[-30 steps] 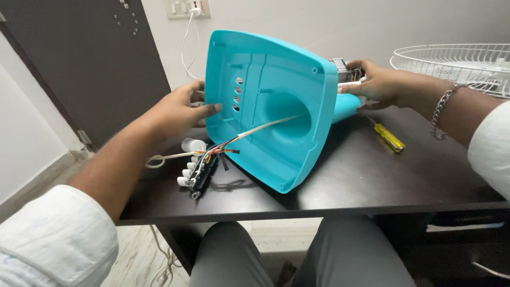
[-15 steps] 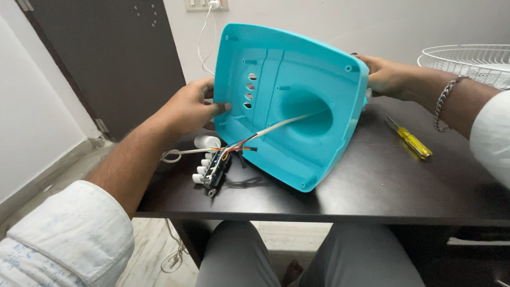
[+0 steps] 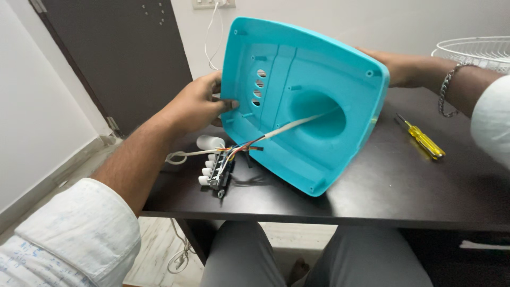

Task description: The person disassembles a teal fan housing, removes the motor, and then reassembles the housing by connecting wires to a switch and securing it with screws. The person uses a screwdriver to tighten screws and handles the fan housing, motor, and wiring throughout the process.

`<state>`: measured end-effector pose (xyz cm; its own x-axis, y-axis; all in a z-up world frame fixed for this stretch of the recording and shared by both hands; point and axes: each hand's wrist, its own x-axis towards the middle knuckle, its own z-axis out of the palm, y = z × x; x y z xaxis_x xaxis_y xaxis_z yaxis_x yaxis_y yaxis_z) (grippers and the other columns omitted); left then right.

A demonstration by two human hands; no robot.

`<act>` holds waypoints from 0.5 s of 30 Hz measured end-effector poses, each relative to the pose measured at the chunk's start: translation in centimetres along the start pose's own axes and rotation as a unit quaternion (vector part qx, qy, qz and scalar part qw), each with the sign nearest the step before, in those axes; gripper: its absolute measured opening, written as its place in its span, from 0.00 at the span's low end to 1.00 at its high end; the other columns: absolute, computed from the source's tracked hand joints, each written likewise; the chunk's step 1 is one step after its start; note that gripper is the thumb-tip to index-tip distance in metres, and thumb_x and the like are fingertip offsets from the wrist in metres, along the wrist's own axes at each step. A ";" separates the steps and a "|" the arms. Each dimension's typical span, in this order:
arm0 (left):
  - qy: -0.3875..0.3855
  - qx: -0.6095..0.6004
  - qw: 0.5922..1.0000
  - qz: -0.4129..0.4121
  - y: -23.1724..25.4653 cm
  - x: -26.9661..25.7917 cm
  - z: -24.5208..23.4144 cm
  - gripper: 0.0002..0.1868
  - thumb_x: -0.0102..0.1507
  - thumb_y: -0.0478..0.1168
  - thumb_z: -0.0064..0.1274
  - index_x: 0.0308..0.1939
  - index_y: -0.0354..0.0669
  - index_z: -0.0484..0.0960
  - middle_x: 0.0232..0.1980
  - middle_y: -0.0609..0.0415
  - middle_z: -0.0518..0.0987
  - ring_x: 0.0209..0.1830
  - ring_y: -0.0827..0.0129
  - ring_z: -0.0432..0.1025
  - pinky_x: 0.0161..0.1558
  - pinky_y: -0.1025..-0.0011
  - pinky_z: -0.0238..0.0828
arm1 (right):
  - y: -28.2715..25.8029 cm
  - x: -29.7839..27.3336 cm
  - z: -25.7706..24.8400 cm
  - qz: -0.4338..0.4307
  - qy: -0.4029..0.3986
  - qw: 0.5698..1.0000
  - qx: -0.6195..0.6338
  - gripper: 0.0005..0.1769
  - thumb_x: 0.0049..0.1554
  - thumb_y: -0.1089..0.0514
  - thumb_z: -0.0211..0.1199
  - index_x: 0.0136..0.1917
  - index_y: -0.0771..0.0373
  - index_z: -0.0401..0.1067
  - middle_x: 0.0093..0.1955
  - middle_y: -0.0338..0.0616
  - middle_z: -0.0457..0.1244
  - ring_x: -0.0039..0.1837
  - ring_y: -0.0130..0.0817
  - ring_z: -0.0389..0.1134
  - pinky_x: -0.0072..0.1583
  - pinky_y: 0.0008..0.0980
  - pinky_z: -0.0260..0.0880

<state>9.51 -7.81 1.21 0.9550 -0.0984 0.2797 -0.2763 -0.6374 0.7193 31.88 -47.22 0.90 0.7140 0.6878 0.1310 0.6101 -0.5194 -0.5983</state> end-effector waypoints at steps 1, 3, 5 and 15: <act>-0.002 -0.007 1.000 0.004 0.0 0.1 0.3 0.22 0.64 0.36 0.54 0.62 0.45 0.73 0.57 0.48 0.80 0.52 0.65 0.80 0.47 0.64 0.85 | 0.6 0.1 -0.1 -0.014 0.001 1.000 -0.004 0.50 0.50 0.49 0.65 0.82 0.48 0.47 0.79 0.47 0.52 0.80 0.41 0.50 0.73 0.52 0.55; 0.002 -0.029 1.000 -0.001 -0.2 0.2 1.0 0.22 0.63 0.35 0.54 0.62 0.45 0.74 0.57 0.48 0.81 0.52 0.64 0.80 0.46 0.64 0.83 | 2.2 0.6 -0.7 -0.044 0.004 0.999 -0.011 0.45 0.54 0.48 0.62 0.81 0.52 0.50 0.78 0.48 0.54 0.78 0.42 0.53 0.72 0.50 0.57; -0.001 -0.033 0.999 0.001 -0.1 0.3 1.3 0.22 0.64 0.35 0.54 0.62 0.45 0.74 0.57 0.49 0.82 0.52 0.64 0.80 0.46 0.64 0.83 | 4.0 1.2 -1.5 -0.001 -0.013 1.000 -0.027 0.35 0.55 0.51 0.63 0.74 0.61 0.62 0.72 0.53 0.62 0.73 0.45 0.61 0.70 0.51 0.63; -0.015 -0.022 1.000 0.004 0.6 1.5 2.9 0.26 0.64 0.36 0.55 0.66 0.49 0.70 0.56 0.51 0.81 0.52 0.64 0.79 0.45 0.64 0.83 | 9.6 1.5 -5.3 0.097 0.029 0.991 -0.089 0.28 0.59 0.52 0.62 0.69 0.66 0.69 0.67 0.59 0.66 0.67 0.49 0.67 0.67 0.53 0.67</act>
<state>11.07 -10.60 0.21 0.9556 -0.1269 0.2660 -0.2873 -0.6029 0.7443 40.60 -53.85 -0.42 0.8397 0.5377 0.0755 0.5058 -0.7239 -0.4692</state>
